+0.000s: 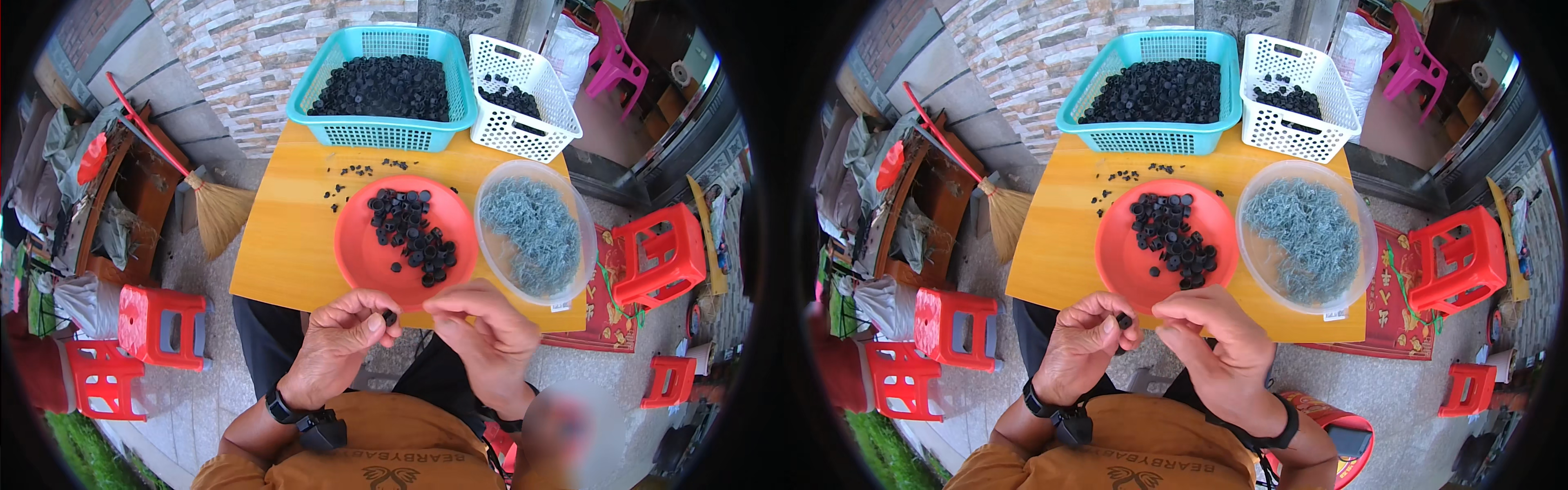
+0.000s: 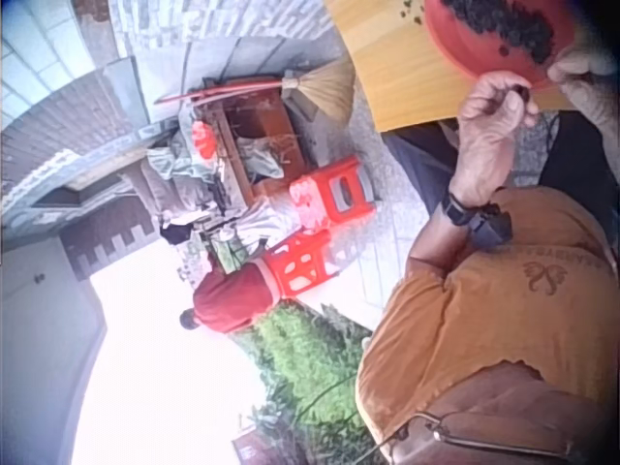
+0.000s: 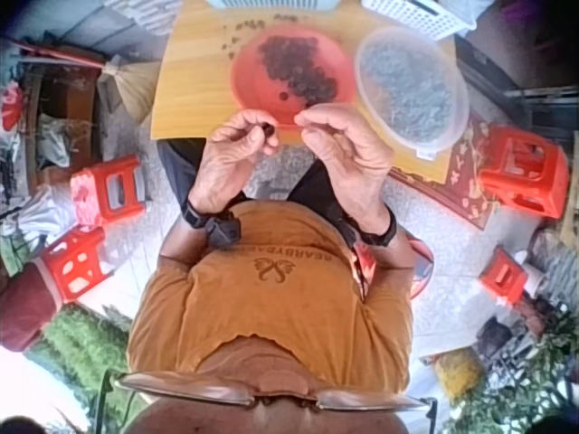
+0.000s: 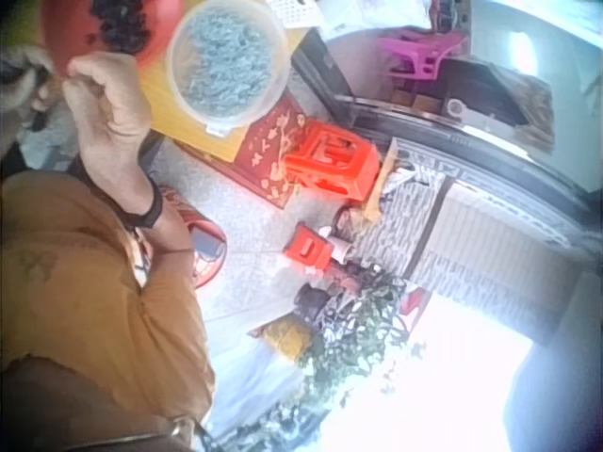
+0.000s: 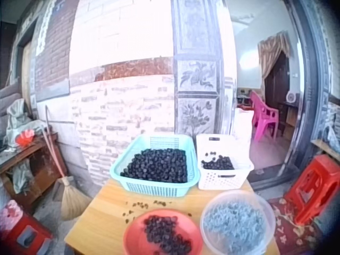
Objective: Sorting and inspecting small black plastic components at a table.
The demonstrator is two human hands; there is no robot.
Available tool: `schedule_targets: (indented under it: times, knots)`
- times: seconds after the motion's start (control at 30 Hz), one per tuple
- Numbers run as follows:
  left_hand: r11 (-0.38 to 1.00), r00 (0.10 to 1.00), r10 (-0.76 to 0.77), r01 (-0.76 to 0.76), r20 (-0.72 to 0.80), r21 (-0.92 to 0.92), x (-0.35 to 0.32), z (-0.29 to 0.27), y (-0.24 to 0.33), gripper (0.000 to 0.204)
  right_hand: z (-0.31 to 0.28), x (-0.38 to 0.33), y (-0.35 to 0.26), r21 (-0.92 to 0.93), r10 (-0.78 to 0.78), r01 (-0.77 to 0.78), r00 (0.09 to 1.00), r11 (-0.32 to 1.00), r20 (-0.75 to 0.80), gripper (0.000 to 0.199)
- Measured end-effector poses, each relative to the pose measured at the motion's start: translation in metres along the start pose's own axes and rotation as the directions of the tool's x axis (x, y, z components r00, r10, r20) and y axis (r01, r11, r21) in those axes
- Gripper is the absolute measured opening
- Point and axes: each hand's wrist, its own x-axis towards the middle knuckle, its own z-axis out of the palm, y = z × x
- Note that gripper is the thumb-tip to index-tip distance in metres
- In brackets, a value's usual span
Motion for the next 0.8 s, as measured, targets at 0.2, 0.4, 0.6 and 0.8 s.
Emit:
schedule_targets:
  times: [0.2, 0.4, 0.6, 0.8]
  knots:
    - [0.998, 0.999, -0.038, 0.037, 0.015, 0.043, 0.004, 0.008, 0.004, 0.022, -0.024, -0.007, -0.076, 0.399, -0.201, 0.180, 0.980, 0.899, 0.011, 0.011]
    - [0.997, 0.998, -0.062, 0.062, -0.011, 0.048, 0.004, 0.005, 0.000, 0.021, -0.042, -0.018, -0.109, 0.517, -0.223, 0.127, 0.967, 0.846, 0.127, 0.033]
    - [0.993, 0.991, -0.113, 0.112, 0.072, 0.028, 0.012, 0.005, -0.006, 0.019, -0.048, -0.031, -0.124, 0.403, -0.281, 0.253, 0.960, 0.880, 0.012, 0.035]
    - [0.988, 0.987, -0.145, 0.141, 0.072, 0.058, 0.024, 0.010, -0.011, 0.019, -0.053, -0.045, -0.122, 0.387, -0.234, 0.247, 0.969, 0.888, -0.081, 0.035]
